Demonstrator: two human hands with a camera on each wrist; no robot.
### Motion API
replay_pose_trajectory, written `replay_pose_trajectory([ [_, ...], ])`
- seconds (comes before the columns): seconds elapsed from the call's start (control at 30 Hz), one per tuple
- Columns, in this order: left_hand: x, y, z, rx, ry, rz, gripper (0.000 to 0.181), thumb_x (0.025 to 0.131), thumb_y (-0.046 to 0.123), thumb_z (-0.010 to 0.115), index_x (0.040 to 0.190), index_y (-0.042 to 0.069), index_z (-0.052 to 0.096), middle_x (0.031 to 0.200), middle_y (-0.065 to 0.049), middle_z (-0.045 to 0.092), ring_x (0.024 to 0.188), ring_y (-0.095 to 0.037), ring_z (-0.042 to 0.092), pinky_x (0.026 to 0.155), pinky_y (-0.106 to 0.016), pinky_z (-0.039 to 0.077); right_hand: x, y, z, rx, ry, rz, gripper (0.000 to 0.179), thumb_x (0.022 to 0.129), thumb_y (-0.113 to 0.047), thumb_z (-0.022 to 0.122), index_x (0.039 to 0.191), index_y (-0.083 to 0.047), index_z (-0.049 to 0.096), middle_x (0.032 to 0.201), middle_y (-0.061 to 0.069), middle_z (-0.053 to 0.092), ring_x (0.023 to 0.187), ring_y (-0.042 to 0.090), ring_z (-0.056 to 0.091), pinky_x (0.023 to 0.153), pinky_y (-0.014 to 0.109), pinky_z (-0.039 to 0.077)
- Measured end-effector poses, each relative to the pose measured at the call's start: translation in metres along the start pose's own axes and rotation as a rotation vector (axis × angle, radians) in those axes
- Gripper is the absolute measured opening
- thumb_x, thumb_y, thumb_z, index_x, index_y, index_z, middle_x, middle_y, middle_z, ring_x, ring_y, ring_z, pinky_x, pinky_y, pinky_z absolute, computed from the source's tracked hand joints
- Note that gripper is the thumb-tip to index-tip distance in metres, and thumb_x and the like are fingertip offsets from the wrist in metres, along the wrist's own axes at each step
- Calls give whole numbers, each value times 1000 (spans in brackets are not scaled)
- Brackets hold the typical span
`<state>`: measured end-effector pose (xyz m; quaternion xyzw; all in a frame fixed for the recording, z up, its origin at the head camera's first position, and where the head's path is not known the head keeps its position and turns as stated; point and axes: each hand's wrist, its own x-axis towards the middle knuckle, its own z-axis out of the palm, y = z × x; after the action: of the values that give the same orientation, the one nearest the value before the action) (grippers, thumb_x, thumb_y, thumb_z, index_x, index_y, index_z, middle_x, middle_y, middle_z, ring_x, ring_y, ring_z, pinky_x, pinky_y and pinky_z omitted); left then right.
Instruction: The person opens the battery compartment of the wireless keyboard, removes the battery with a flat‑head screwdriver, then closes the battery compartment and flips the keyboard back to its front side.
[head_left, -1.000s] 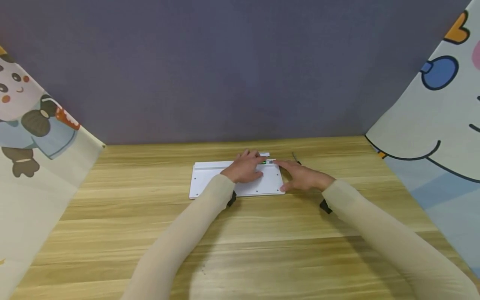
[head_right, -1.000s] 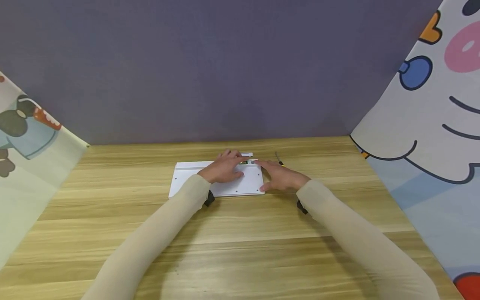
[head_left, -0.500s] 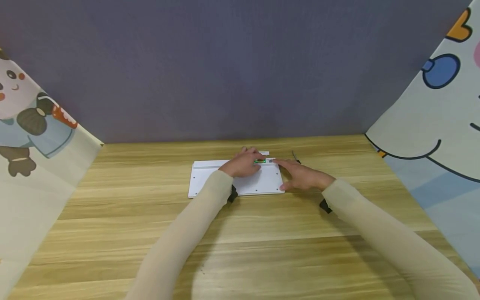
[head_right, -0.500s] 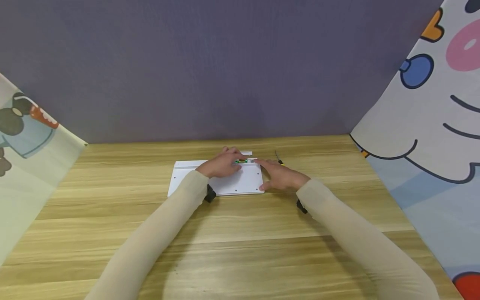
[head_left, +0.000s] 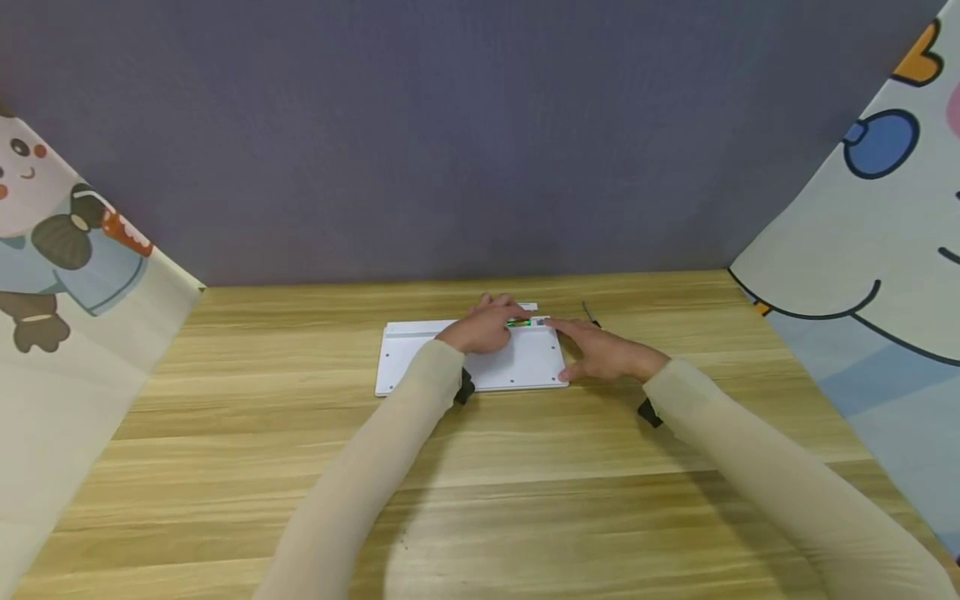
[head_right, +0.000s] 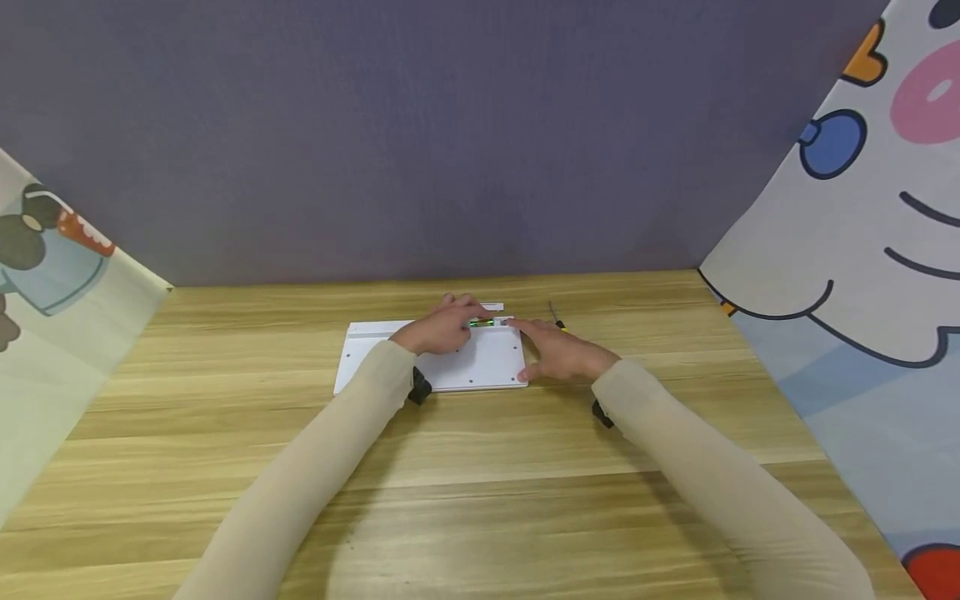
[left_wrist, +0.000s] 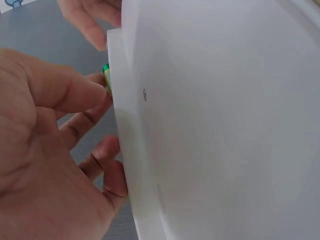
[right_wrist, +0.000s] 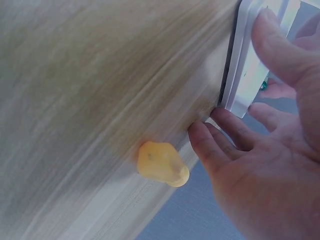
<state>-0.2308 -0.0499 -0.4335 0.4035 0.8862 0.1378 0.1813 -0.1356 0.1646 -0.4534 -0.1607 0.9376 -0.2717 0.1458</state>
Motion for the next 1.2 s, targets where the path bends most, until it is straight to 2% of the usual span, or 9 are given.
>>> replay_pose_trajectory([
  [0.17, 1, 0, 0, 9, -22, -4, 61, 90, -2, 36, 144, 26, 42, 137, 2, 38, 118, -18, 31, 107, -46, 20, 0, -1, 0, 2, 0, 10, 94, 80, -24, 77, 151, -4, 18, 149, 26, 23, 135, 43, 20, 105, 57, 22],
  [0.37, 0, 0, 0, -16, -26, -30, 67, 87, -8, 33, 142, 28, 45, 136, 5, 38, 120, -16, 29, 108, -44, 18, 0, -1, 1, 21, -6, 12, 94, 80, -23, 76, 151, -5, 17, 150, 25, 21, 136, 43, 19, 105, 57, 21],
  [0.7, 0, 0, 0, -47, -18, -34, 67, 88, -9, 31, 140, 30, 46, 140, 7, 35, 123, -16, 28, 109, -48, 16, 0, 0, -1, 20, -15, 15, 94, 81, -27, 75, 151, -6, 16, 150, 25, 20, 135, 43, 19, 104, 59, 23],
  [0.93, 0, 4, 1, 6, -25, -29, 69, 87, -10, 35, 138, 35, 48, 133, 4, 37, 112, -16, 30, 102, -45, 24, -2, -1, -3, 36, -18, 18, 94, 81, -24, 76, 151, -6, 16, 151, 24, 20, 136, 43, 18, 104, 59, 23],
  [1.2, 1, 4, 4, 36, 1, -24, 67, 85, -10, 37, 133, 35, 51, 132, 4, 39, 110, -17, 31, 96, -42, 27, 0, -1, -1, 41, -18, 18, 94, 80, -24, 76, 151, -6, 17, 151, 24, 19, 136, 42, 18, 104, 58, 22],
])
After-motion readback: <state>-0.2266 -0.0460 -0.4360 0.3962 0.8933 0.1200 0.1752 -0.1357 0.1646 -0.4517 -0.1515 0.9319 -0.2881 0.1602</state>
